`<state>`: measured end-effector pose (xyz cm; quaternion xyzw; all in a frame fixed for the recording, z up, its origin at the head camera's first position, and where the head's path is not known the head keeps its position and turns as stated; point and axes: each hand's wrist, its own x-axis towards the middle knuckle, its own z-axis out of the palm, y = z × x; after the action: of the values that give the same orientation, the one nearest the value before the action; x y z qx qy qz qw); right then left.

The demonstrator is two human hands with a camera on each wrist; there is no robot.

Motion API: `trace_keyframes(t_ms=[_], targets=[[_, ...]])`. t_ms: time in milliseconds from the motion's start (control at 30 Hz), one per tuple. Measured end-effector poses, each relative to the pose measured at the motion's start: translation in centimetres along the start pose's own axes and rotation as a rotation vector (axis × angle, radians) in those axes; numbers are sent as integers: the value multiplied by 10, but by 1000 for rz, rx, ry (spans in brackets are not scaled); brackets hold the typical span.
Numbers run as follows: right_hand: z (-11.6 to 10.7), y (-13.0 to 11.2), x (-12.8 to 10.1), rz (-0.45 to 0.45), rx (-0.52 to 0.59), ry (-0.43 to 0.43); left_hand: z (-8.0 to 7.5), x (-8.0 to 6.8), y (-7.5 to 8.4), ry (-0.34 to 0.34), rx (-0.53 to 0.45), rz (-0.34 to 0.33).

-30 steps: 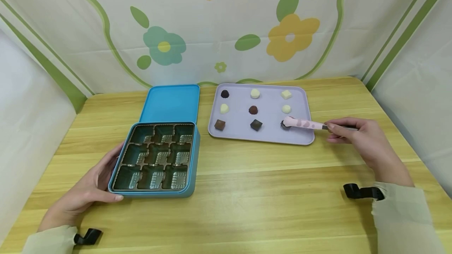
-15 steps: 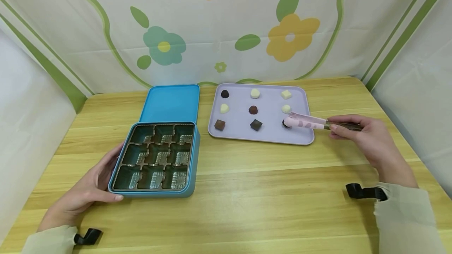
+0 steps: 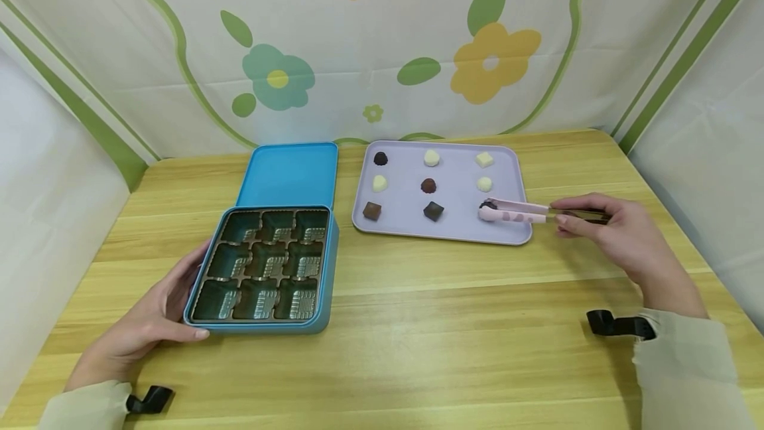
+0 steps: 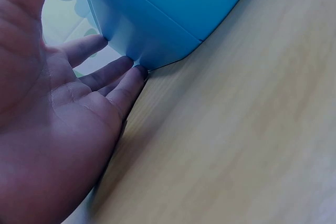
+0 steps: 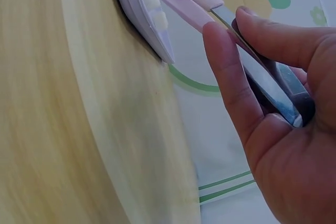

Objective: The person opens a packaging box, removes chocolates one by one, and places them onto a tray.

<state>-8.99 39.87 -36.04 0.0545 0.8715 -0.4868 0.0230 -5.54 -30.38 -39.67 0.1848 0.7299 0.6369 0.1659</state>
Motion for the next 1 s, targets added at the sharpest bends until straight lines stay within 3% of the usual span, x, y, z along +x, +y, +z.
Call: trace_keyframes(t_ms=[400, 533, 667, 867, 1000], targets=[[-9, -6, -7, -5, 35, 26, 0, 0, 0, 2, -2, -9], [-5, -12, -11, -43, 104, 52, 0, 0, 1, 3, 1, -9], [16, -20, -13, -123, 185, 24, 1, 1, 1, 7, 5, -21], [57, -37, -19, -166, 17, -83, 1, 0, 1, 12, 6, -22], [76, -41, -21, -227, -9, -164, 1, 0, 1, 14, 5, -25]])
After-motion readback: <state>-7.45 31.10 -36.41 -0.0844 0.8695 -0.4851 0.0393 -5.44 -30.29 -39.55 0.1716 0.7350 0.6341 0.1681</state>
